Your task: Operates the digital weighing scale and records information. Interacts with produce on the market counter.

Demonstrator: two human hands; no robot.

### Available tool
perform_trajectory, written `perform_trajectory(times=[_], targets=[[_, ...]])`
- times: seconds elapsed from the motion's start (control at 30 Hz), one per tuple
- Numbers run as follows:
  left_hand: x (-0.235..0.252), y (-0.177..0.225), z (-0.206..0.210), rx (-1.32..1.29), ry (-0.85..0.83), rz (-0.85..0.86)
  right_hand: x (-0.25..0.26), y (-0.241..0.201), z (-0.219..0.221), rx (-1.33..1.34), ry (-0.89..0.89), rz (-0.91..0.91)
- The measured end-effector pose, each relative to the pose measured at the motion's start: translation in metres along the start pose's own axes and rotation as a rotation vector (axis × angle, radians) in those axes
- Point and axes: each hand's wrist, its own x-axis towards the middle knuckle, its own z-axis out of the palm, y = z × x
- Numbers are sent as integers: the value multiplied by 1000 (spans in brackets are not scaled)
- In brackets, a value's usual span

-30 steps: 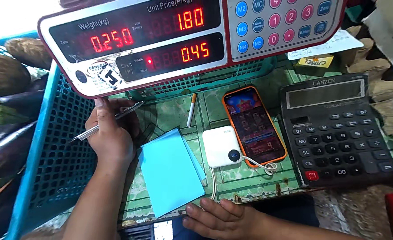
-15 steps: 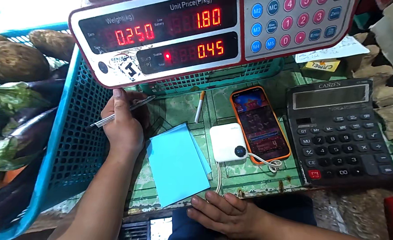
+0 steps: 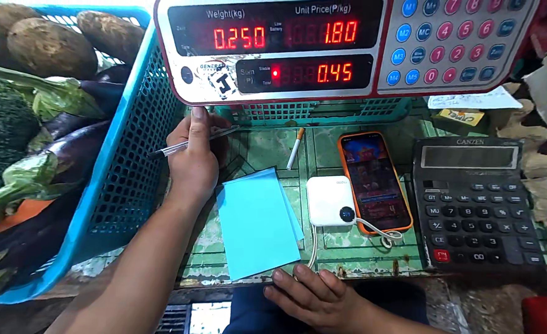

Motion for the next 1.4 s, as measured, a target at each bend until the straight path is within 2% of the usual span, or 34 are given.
perform_trajectory(times=[1.4], targets=[[1,2,-2,16,-15,-9,1,-1,6,32,34,6]])
